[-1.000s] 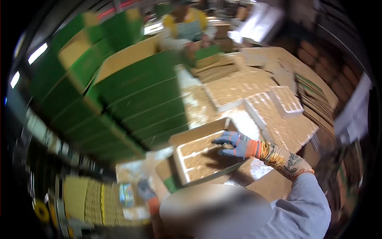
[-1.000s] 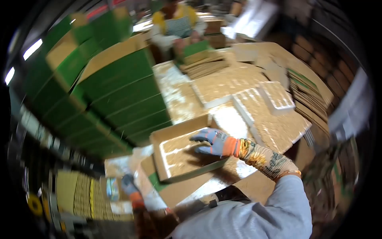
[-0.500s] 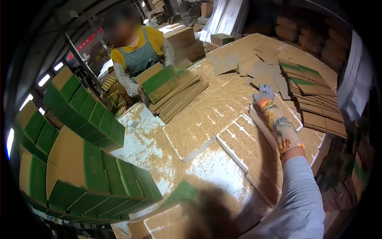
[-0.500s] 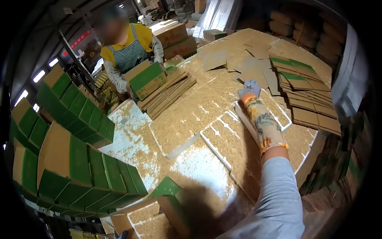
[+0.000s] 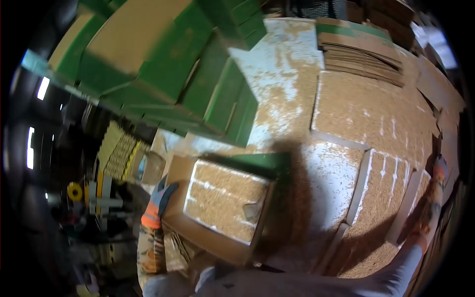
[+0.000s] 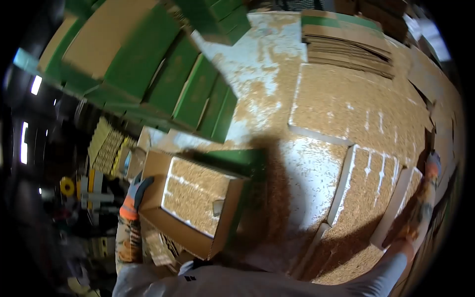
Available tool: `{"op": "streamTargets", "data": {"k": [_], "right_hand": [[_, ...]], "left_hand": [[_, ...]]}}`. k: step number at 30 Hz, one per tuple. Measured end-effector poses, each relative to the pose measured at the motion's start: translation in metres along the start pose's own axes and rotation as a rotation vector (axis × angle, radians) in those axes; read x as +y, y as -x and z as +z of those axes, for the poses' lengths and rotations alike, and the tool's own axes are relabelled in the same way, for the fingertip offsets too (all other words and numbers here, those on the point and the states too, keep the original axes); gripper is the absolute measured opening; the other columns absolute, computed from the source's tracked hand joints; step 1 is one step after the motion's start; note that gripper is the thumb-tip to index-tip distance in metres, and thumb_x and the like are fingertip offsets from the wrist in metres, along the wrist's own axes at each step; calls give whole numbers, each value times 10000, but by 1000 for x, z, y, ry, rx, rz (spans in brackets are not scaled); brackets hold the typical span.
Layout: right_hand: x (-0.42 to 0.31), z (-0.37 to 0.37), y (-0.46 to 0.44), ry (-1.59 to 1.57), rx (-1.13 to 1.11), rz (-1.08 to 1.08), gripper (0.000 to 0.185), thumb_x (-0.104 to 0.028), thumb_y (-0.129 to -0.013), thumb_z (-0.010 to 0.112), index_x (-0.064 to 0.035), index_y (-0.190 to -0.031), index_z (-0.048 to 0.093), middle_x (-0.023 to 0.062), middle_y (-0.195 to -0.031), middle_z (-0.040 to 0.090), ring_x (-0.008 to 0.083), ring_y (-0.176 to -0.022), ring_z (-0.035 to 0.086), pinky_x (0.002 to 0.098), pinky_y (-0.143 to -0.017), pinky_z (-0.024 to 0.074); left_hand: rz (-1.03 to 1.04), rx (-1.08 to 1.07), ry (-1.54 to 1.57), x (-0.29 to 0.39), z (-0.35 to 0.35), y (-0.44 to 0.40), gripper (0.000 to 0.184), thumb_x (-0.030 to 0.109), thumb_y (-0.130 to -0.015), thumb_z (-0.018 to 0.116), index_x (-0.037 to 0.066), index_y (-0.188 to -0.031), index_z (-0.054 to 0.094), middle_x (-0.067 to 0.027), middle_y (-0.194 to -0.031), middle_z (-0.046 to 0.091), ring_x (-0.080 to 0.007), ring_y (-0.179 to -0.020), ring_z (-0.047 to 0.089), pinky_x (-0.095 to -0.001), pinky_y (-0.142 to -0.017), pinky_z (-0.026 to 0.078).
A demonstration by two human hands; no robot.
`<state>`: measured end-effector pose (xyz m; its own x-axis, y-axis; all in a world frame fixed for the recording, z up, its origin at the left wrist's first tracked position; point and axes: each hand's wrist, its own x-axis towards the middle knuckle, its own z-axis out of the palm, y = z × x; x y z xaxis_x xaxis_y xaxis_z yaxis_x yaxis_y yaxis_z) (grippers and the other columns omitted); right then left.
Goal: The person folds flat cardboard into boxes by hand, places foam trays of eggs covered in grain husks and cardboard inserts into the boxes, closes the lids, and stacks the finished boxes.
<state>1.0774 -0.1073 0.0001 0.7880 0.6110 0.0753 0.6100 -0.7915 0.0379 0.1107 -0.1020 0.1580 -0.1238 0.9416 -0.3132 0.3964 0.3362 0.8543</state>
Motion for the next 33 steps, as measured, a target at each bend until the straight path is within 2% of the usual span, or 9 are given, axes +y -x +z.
{"op": "streamTargets", "data": {"k": [8, 10, 14, 18, 24, 26, 28, 30, 33], "right_hand": [[-225, -181, 290, -631, 599, -1210, 260, -195, -944, 478, -19, -1057, 633, 179, -946, 659, 294, -745, 625, 370, -673, 502], [-296, -243, 389, -1129, 256, -1554, 198, -127, -757, 612, -61, -936, 663, 133, -871, 639, 281, -777, 631, 343, -675, 518], [-359, -251, 492, -434, 271, -2047, 321, -222, -765, 585, -219, -1080, 646, 35, -1148, 600, 229, -1111, 537, 394, -961, 396], [-398, -210, 505, -68, -24, -1951, 287, -210, -773, 534, -257, -1031, 650, -2, -1010, 612, 200, -1045, 537, 416, -904, 391], [-415, -203, 570, 951, 110, -1564, 156, -321, -809, 548, -206, -898, 604, -15, -915, 602, 232, -979, 539, 460, -854, 373], [-426, -265, 574, 990, -413, -1734, 413, -343, -785, 593, -166, -1158, 577, 78, -1118, 594, 271, -1164, 481, 470, -971, 351], [-414, -287, 551, 73, -1027, -1698, 782, -313, -722, 709, -115, -1400, 375, 178, -1428, 360, 324, -1321, 337, 455, -1107, 246], [-396, -320, 549, -631, -736, -1682, 714, -259, -737, 718, -81, -1362, 423, 148, -1360, 463, 303, -1238, 451, 391, -1061, 340], [-342, -240, 514, -1238, -494, -800, 548, -232, -885, 601, -25, -1355, 412, 105, -1299, 521, 236, -1182, 501, 337, -1008, 396]], "left_hand": [[-16, -84, 56, -19, -8, -12, 422, 202, -898, 607, -19, -1245, 515, -57, -1113, 609, -124, -982, 549, -253, -835, 436], [56, -59, 1, -9, -4, -7, 423, 209, -907, 599, -15, -1255, 512, -67, -1119, 603, -124, -975, 549, -258, -829, 440], [668, -197, -84, 1, -5, 8, 419, 166, -925, 521, -25, -1294, 467, -120, -1209, 563, -163, -1089, 518, -289, -937, 405], [234, -162, 302, -59, -24, -17, 410, 153, -959, 409, -49, -1316, 431, -158, -1324, 490, -224, -1240, 446, -317, -1050, 335], [358, -307, 527, -73, -18, -20, 422, 177, -973, 395, -51, -1327, 421, -148, -1343, 475, -220, -1249, 435, -313, -1054, 330], [615, -290, 359, -89, -22, -30, 424, 182, -978, 393, -48, -1334, 415, -141, -1350, 469, -220, -1246, 438, -308, -1060, 323], [651, -289, 405, -128, -18, -50, 430, 185, -986, 387, -21, -1364, 375, -123, -1375, 436, -221, -1254, 425, -312, -1076, 305], [149, -307, 1193, -164, -11, -59, 445, 184, -990, 391, 39, -1403, 313, -96, -1385, 403, -224, -1240, 424, -335, -1075, 322], [175, -501, 600, -131, -22, -35, 451, 235, -1008, 360, 29, -1407, 310, -75, -1384, 424, -172, -1239, 433, -314, -1053, 345]]}}
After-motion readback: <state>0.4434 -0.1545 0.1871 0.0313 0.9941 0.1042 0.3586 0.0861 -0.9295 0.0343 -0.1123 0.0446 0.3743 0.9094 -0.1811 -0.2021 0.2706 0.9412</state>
